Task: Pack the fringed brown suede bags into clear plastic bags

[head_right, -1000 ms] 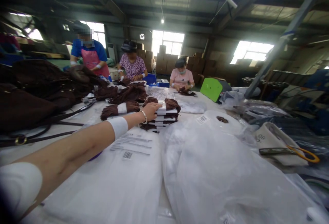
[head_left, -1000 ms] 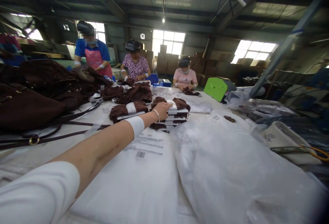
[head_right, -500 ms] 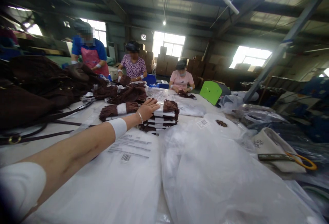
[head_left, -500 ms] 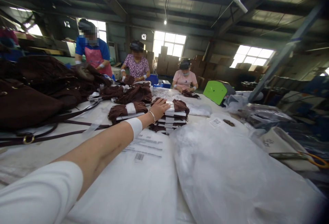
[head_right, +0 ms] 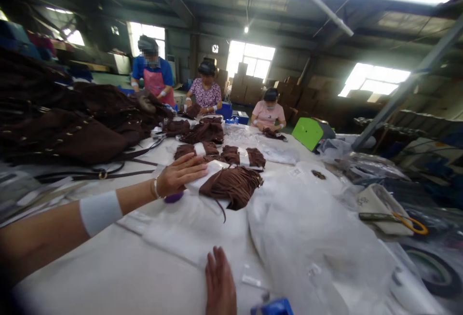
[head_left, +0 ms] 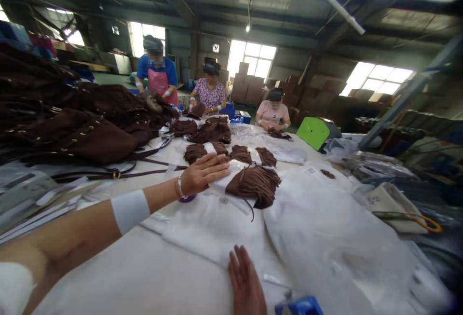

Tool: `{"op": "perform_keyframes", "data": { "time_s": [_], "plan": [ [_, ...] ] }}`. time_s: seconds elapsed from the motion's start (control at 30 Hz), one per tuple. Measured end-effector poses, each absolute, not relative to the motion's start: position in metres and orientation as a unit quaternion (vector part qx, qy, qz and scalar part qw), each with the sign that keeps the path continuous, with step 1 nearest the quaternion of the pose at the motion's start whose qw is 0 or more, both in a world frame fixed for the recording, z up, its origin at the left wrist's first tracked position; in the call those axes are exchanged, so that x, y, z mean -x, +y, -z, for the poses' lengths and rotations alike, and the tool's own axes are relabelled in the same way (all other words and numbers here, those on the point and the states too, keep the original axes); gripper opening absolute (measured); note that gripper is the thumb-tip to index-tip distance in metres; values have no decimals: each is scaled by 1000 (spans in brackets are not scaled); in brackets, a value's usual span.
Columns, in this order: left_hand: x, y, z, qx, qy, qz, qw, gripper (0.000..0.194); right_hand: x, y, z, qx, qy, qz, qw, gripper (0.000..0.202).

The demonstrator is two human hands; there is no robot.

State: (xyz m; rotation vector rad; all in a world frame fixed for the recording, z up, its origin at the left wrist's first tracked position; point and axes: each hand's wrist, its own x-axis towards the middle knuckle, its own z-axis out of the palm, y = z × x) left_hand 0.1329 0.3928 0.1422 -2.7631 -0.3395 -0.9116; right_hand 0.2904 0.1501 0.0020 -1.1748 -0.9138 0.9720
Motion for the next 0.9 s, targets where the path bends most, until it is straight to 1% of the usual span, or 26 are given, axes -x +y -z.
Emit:
{"op": "perform_keyframes", "data": {
  "time_s": [0.03, 0.1, 0.2, 0.27, 0.33, 0.4, 0.5, 0.57, 0.6, 0.63, 0.7, 0.73, 0.77, 0.8, 0.83, 0.9],
  "plan": [
    [-114, 367, -136, 943, -123, 300, 79, 41, -292, 149, -9, 465, -296, -496, 671, 59],
    [-76, 315, -118, 951, -135, 279, 20, 39, -291, 139, -21, 389, -157, -566, 710, 63],
    [-26, 239, -82, 952, -158, 247, -82, 41, -275, 108, -30, 353, -74, -623, 694, 67],
    [2, 195, -59, 947, -183, 218, -148, 43, -257, 84, -25, 372, -54, -650, 660, 61],
    [25, 162, -42, 940, -205, 186, -202, 45, -238, 60, -15, 419, -28, -645, 638, 49],
    [43, 144, -32, 935, -208, 156, -241, 46, -220, 38, -3, 466, -6, -612, 638, 44],
    [64, 144, -29, 940, -197, 114, -255, 48, -193, 9, 7, 488, -19, -565, 666, 49],
    [76, 153, -31, 944, -225, 108, -217, 53, -173, -17, 6, 482, -37, -559, 674, 51],
    [82, 155, -32, 943, -247, 116, -192, 57, -164, -32, 5, 481, -45, -575, 661, 51],
    [87, 156, -32, 938, -273, 129, -171, 59, -157, -48, 2, 480, -56, -612, 626, 50],
    [97, 149, -31, 909, -348, 158, -169, 58, -152, -79, -5, 485, -102, -710, 500, 48],
    [100, 142, -30, 882, -400, 166, -189, 55, -156, -91, -10, 494, -140, -743, 430, 47],
    [102, 135, -28, 848, -454, 169, -217, 53, -164, -99, -14, 513, -183, -750, 376, 46],
    [102, 128, -26, 811, -502, 164, -249, 52, -176, -101, -18, 546, -225, -727, 352, 45],
    [101, 121, -24, 777, -541, 158, -282, 53, -190, -96, -21, 589, -264, -674, 359, 45],
    [95, 114, -20, 728, -579, 152, -335, 60, -218, -70, -25, 667, -310, -529, 423, 43]
  ]
}}
